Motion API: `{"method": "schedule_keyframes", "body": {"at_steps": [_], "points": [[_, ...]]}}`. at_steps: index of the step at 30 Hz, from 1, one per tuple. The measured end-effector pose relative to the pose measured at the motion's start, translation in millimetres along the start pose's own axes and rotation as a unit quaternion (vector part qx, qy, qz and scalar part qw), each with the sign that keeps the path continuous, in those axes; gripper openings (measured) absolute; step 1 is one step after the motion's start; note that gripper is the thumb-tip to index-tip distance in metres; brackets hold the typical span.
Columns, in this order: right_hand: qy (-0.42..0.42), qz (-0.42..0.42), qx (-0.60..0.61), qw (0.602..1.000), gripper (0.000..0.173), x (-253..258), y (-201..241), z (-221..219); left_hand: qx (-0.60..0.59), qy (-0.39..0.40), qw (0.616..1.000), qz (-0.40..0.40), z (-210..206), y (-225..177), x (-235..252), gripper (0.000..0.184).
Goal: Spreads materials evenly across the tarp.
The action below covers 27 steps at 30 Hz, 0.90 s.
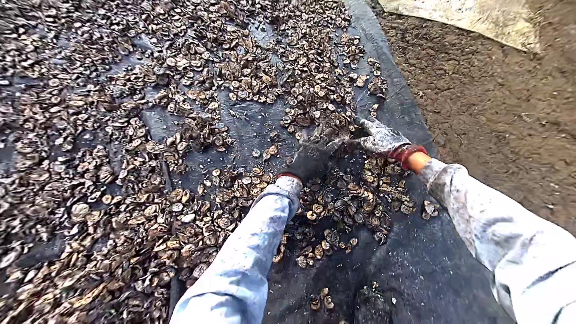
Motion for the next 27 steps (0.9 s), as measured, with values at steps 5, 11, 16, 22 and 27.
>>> {"method": "schedule_keyframes", "body": {"at_steps": [5,11,16,22,27], "points": [[0.107,0.141,-0.158,0.971,0.111,-83.4,42.0,-121.1,-0.032,0.133,0.961,0.239,-7.5,34.4,-163.6,0.097],[0.078,0.122,-0.004,0.989,0.041,-87.7,43.5,-98.5,-0.223,-0.028,0.960,0.165,8.1,8.1,-188.3,0.043],[-0.032,0.049,-0.081,0.995,0.045,-23.4,50.7,-25.9,-0.118,-0.082,0.948,0.284,32.3,27.2,-105.5,0.076],[-0.064,-0.015,-0.160,0.985,0.069,22.9,28.0,-39.1,-0.079,-0.039,0.992,0.091,-22.3,22.1,-78.5,0.053],[0.029,0.160,-0.157,0.974,0.105,-64.3,118.6,-142.1,-0.160,-0.081,0.952,0.247,0.5,54.9,-192.5,0.047]]}}
Point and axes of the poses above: each hand's wrist, its own x-axis towards the middle knuckle, its own z-axis out of the back of the hand, y = z × x, the point moved 3 cm from there along x, towards the middle knuckle, and after that the axes turned 11 degrees about y, right-handed, at the moved point
